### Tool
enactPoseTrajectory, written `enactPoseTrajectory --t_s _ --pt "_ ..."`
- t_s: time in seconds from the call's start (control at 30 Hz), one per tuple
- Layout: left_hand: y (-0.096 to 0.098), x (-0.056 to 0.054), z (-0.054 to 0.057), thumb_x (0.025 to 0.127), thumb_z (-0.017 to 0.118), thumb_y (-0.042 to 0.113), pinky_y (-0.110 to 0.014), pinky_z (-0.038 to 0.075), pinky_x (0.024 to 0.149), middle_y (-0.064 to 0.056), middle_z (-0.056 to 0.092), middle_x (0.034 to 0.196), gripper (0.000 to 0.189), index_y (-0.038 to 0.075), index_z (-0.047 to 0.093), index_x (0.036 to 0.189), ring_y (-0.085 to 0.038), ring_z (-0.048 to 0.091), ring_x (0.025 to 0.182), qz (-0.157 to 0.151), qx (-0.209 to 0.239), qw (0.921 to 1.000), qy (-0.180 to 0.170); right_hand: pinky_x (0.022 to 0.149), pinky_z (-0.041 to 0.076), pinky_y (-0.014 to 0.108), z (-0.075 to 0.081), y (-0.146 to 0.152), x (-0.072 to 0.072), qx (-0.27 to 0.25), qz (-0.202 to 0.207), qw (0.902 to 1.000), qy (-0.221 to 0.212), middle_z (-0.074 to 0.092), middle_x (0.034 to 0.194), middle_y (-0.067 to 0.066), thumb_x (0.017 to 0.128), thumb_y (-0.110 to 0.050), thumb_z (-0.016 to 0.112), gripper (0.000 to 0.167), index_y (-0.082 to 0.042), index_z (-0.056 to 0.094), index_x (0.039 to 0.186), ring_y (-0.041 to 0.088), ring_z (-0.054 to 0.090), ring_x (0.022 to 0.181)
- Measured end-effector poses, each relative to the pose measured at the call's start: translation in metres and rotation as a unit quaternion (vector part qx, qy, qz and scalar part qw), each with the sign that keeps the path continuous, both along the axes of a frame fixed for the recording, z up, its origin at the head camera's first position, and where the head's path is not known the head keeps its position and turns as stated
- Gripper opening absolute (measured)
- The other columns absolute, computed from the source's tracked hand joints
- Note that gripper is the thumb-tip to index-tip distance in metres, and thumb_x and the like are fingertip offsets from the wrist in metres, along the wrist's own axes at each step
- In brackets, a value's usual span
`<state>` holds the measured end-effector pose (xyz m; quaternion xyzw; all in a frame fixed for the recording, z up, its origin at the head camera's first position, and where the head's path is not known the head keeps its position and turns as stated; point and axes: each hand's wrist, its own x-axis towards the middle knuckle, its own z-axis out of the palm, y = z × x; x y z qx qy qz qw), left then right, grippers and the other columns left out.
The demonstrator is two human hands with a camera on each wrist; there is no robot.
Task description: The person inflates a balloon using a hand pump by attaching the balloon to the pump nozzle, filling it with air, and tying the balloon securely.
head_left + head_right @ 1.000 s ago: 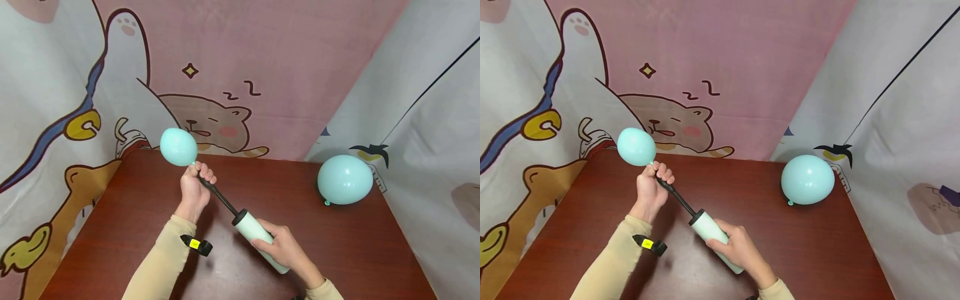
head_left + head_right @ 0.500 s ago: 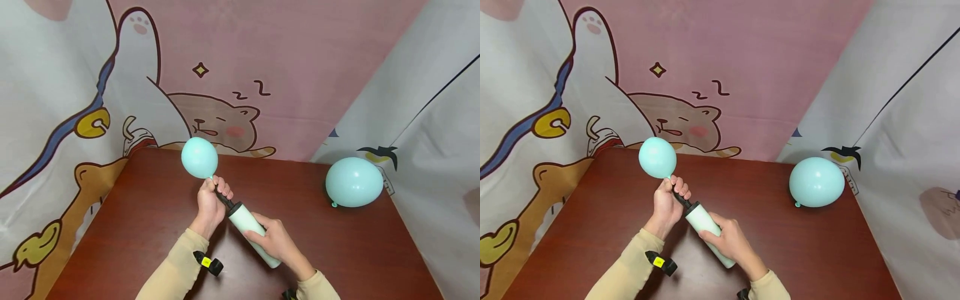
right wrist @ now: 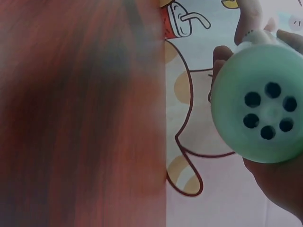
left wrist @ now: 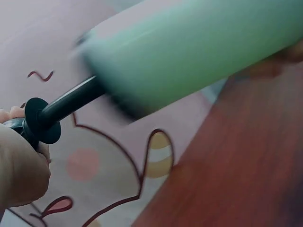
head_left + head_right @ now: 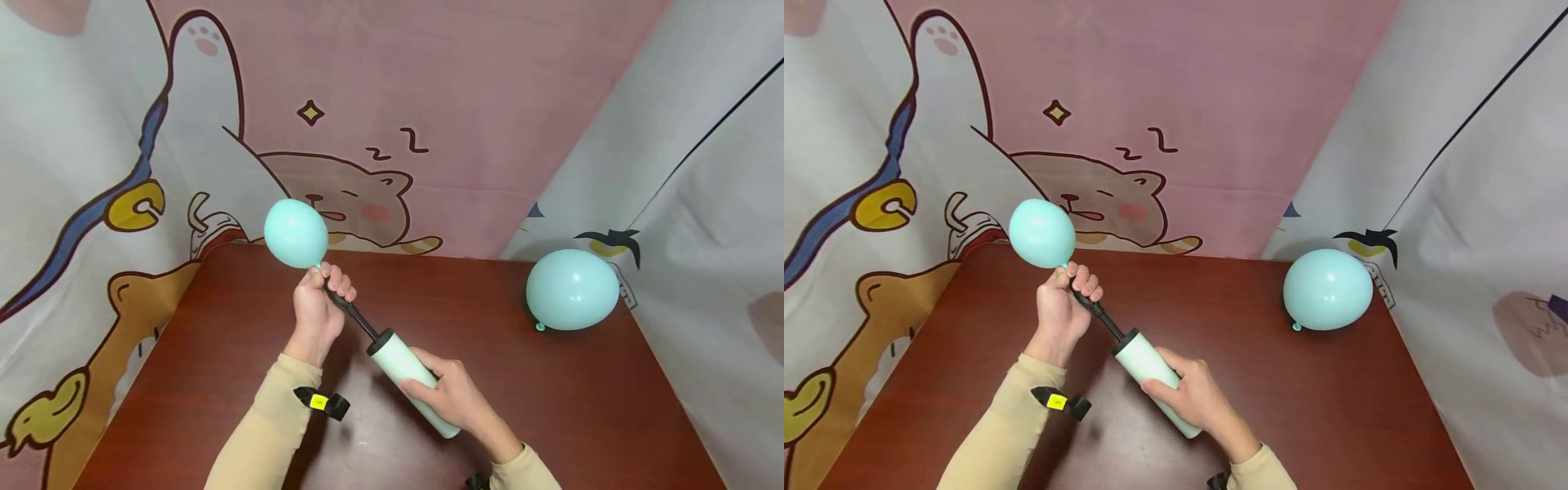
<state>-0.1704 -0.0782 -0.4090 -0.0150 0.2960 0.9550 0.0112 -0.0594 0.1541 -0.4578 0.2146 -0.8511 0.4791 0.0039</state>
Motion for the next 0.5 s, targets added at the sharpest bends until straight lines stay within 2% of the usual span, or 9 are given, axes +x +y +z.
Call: enactPoseTrajectory --t_s 0.2,0.3,0.4,0.5 --pt "-0.030 -0.016 0.017 0.105 0.017 0.003 -0.024 0.032 0.048 0.003 0.037 0.056 0.044 0.014 0.041 0.070 -0.011 0.035 0.051 0.036 0.024 0.9991 -0.005 0.065 0.053 0.025 0.001 0.020 0.012 0.016 0.020 0.9997 -0.006 0.074 0.099 -0.001 0.092 -0.021 0.078 0.039 -0.017 0.069 0.130 0.003 0.061 0.076" --pt "-0.036 -0.018 0.020 0.105 0.017 0.003 -0.024 0.030 0.049 0.002 0.035 0.057 0.043 0.014 0.040 0.070 -0.012 0.034 0.051 0.039 0.034 0.9987 0.002 0.063 0.052 0.024 0.002 0.024 0.013 0.012 0.027 0.9995 0.011 0.074 0.099 -0.001 0.092 -0.019 0.078 0.039 -0.015 0.069 0.129 0.003 0.061 0.076" --pt "-0.028 -0.014 0.017 0.106 0.019 0.005 -0.024 0.030 0.049 0.002 0.035 0.057 0.043 0.014 0.040 0.070 -0.012 0.034 0.051 0.032 0.039 0.9987 0.006 0.062 0.052 0.023 0.003 0.021 0.011 0.019 0.023 0.9992 0.028 0.073 0.095 -0.003 0.091 -0.019 0.079 0.037 -0.015 0.070 0.127 0.002 0.060 0.074" --pt "-0.008 -0.006 0.008 0.108 0.022 0.009 -0.023 0.031 0.049 0.003 0.036 0.057 0.042 0.016 0.041 0.071 -0.011 0.035 0.051 0.021 0.028 0.9994 0.007 0.062 0.052 0.023 0.006 0.014 0.006 0.028 0.007 0.9991 0.029 0.073 0.093 -0.003 0.090 -0.020 0.079 0.037 -0.014 0.070 0.125 0.002 0.060 0.072"
